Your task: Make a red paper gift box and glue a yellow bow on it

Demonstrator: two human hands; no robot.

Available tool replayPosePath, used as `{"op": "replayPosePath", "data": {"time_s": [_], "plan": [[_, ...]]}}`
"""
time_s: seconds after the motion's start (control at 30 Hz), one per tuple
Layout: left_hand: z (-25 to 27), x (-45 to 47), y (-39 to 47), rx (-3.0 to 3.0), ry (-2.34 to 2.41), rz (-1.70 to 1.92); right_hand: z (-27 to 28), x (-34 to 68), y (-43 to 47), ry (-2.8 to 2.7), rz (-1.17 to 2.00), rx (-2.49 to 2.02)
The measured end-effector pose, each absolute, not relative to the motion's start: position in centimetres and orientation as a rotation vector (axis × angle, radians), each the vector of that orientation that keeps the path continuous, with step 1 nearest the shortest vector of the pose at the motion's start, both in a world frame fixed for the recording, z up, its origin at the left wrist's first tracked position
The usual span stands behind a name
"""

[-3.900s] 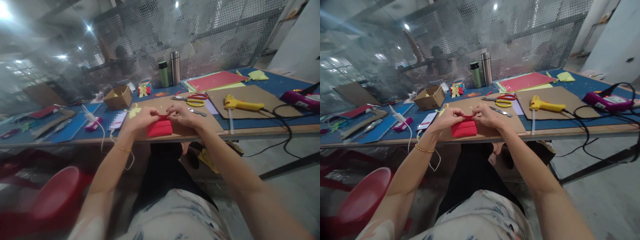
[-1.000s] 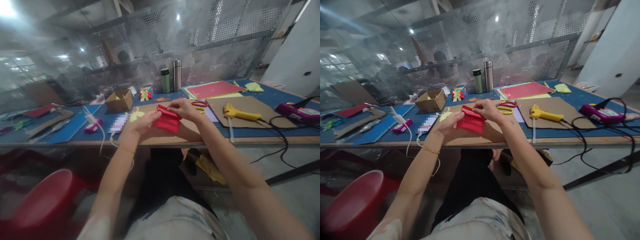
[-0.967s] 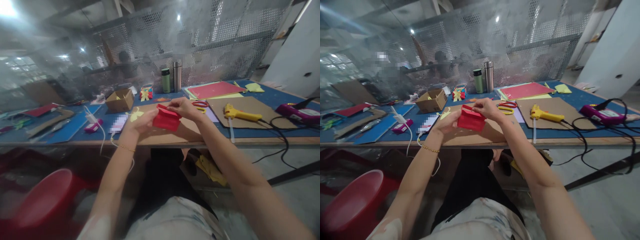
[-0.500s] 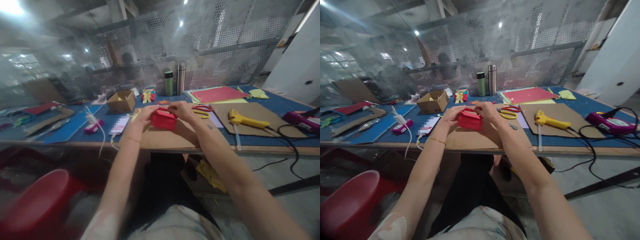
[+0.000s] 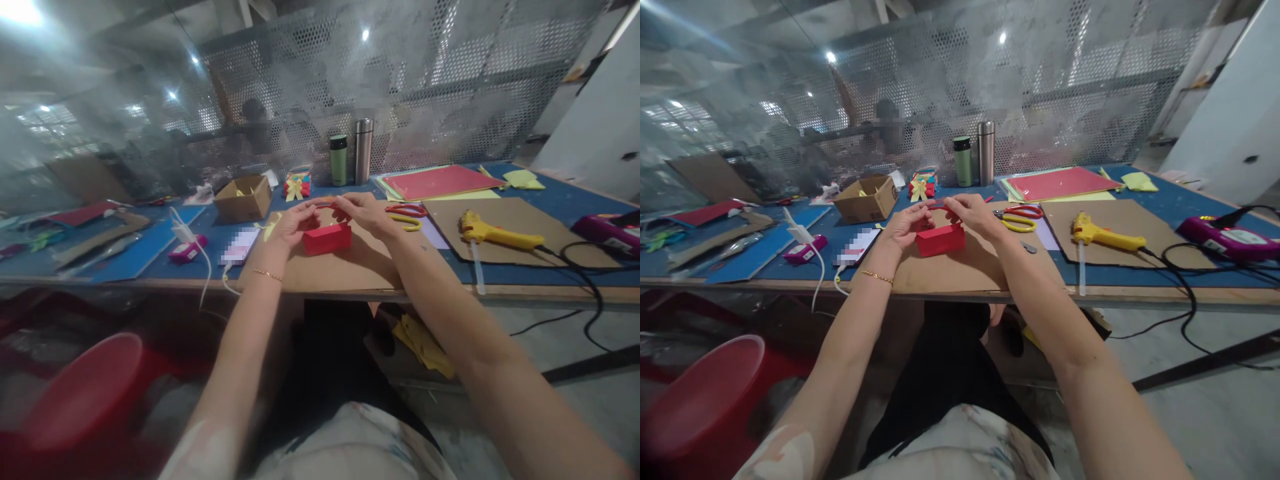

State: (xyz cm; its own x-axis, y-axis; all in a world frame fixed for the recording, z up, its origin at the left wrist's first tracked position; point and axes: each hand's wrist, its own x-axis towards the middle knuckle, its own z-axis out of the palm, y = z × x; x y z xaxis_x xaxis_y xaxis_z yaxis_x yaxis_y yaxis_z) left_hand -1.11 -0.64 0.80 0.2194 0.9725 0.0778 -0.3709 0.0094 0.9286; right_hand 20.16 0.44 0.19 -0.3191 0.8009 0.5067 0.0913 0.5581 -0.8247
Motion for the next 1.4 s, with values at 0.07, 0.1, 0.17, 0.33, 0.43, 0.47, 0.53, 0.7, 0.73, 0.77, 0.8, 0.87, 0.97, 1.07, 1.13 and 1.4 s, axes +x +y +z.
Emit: {"op": "replayPosePath", "data": {"time_s": [0.07,0.1,0.17,0.33,0.43,0.47,0.53,0.7,0.73,0.77,0.8,0.87,0.97,1.07,1.13,1.4], "plan": [[0.6,-1.2,-0.6,1.046,0.747,1.241,-0.1,20.1,0.5,-1.716,0.935,-0.751],[0.5,-1.3,-0.6,1.046,0.746,1.251,-0.2,20.1,0.5,-1.697,0.955,-0.759],[0.4,-1.4,-0.5,1.044,0.738,1.263,-0.5,20.1,0.5,-1.675,0.984,-0.761],[0.4,-1.5,-0.4,1.023,0.71,1.278,-0.7,20.3,0.3,-1.645,1.074,-0.722],[0.4,-1.4,-0.5,1.032,0.715,1.264,-0.7,20.3,0.0,-1.613,1.111,-0.719],[0.4,-1.3,-0.5,1.039,0.71,1.252,-0.7,20.3,-0.1,-1.587,1.123,-0.722],[0.5,-1.1,-0.7,1.05,0.695,1.226,-0.8,20.1,-0.1,-1.518,1.165,-0.728],[1.0,-0.6,-1.5,1.051,0.682,1.181,-0.9,19.6,0.2,-1.417,1.305,-0.743],[1.1,-0.6,-1.6,1.044,0.685,1.178,-0.9,19.5,0.3,-1.41,1.313,-0.754],[1.2,-0.5,-1.7,1.032,0.69,1.179,-0.9,19.4,0.4,-1.403,1.314,-0.769],[1.3,-0.5,-1.8,1.017,0.696,1.183,-0.9,19.2,0.4,-1.4,1.308,-0.784],[1.5,-0.4,-2.0,0.985,0.707,1.2,-1.0,19.0,0.4,-1.402,1.29,-0.808],[1.6,-0.3,-2.1,0.963,0.748,1.229,-1.1,18.7,0.3,-1.409,1.28,-0.821],[1.6,-0.2,-2.1,1.007,0.815,1.237,-1.2,18.6,0.3,-1.411,1.271,-0.822],[1.6,-0.1,-2.1,1.066,0.845,1.226,-1.2,18.6,0.2,-1.423,1.246,-0.825],[1.0,0.0,-2.2,1.295,0.926,1.158,-1.4,18.6,0.1,-1.482,1.217,-0.825]]}}
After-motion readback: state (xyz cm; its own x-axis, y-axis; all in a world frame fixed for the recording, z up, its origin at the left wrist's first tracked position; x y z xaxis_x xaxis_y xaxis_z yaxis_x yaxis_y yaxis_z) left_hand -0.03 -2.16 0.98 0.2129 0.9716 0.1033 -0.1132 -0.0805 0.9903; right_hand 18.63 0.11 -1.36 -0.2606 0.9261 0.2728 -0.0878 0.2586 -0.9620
